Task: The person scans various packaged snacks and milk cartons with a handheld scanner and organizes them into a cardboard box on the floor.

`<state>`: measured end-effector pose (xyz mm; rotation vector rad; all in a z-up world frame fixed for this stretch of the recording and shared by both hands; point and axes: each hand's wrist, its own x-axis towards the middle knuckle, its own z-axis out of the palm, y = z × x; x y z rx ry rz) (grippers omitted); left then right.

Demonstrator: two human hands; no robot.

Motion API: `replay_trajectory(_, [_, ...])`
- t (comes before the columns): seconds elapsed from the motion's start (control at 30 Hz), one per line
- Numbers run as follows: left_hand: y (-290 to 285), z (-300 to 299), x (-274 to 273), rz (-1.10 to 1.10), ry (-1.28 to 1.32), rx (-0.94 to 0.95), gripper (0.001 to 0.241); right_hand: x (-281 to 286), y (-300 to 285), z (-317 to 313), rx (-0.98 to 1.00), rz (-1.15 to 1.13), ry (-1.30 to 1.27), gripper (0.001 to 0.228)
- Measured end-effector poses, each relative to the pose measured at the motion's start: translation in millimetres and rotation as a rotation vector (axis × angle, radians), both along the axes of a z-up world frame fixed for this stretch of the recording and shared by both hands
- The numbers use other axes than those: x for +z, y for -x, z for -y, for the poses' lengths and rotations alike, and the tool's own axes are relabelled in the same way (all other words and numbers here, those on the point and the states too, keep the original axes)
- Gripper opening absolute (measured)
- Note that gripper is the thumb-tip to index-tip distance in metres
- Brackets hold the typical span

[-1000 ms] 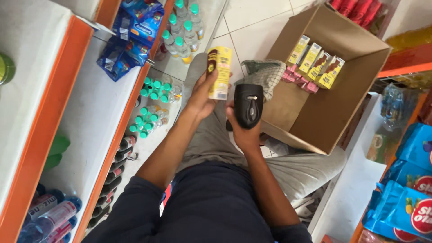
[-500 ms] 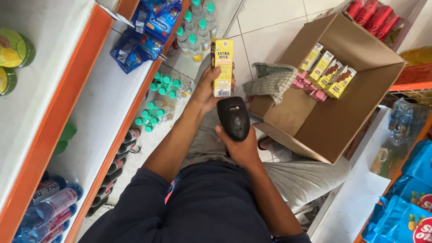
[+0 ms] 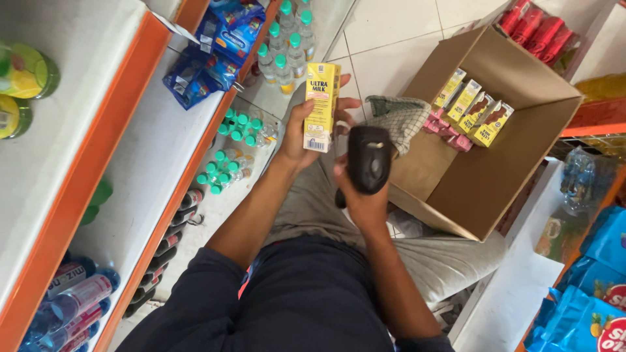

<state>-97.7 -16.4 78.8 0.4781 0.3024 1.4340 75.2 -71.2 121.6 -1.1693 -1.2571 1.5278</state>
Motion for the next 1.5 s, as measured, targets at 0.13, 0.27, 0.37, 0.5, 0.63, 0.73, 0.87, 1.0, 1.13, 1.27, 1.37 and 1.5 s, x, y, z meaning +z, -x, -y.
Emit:
replay_trajectory(0.13, [5, 1, 36, -0.087, -0.063, 0.05, 0.072, 26, 11, -34, -0.027, -0.004, -0.196, 0.035])
replay_trajectory(0.27, [18, 1, 63, -0.269, -0.077, 0.203, 0.064, 55, 33, -54, 0.033, -0.013, -0.178, 0.042])
replay_trajectory(0.37, [37, -1, 91, -0.383, -0.157, 0.228, 0.059, 70, 52, -65, 0.091, -0.145, -0.233, 0.049])
replay_trajectory(0.5, [71, 8, 156, -1.118, -0.43, 0.641, 0.048, 92, 79, -81, 0.138, -0.205, -0.367, 0.045])
replay_trajectory(0.63, [97, 27, 213, -1.526, -0.399, 1.086, 0.031, 127, 116, -106, 0.152, -0.385, -0.474, 0.044])
replay_trajectory(0.73, [114, 27, 233, -1.689, -0.373, 1.397, 0.02, 156, 142, -125, 0.16, -0.403, -0.553, 0.042])
replay_trajectory(0.87, [128, 19, 238, -1.828, -0.314, 1.517, 0.033, 187, 180, -154, 0.137, -0.418, -0.69, 0.028])
replay_trajectory(1.0, [130, 12, 231, -1.816, -0.233, 1.452, 0.054, 212, 207, -165, 0.096, -0.458, -0.553, 0.041])
replay_trajectory(1.13, [127, 9, 224, -1.788, -0.18, 1.428, 0.06, 222, 226, -169, 0.142, -0.428, -0.753, 0.035])
replay_trajectory(1.27, [126, 9, 221, -1.77, -0.182, 1.443, 0.062, 221, 248, -168, 0.143, -0.342, -0.841, 0.042])
replay_trajectory(1.37, [129, 7, 223, -1.759, -0.193, 1.452, 0.062, 219, 259, -166, 0.114, -0.32, -0.863, 0.041])
replay_trajectory(1.5, [128, 6, 225, -1.762, -0.114, 1.388, 0.067, 220, 269, -168, 0.111, -0.24, -0.884, 0.04])
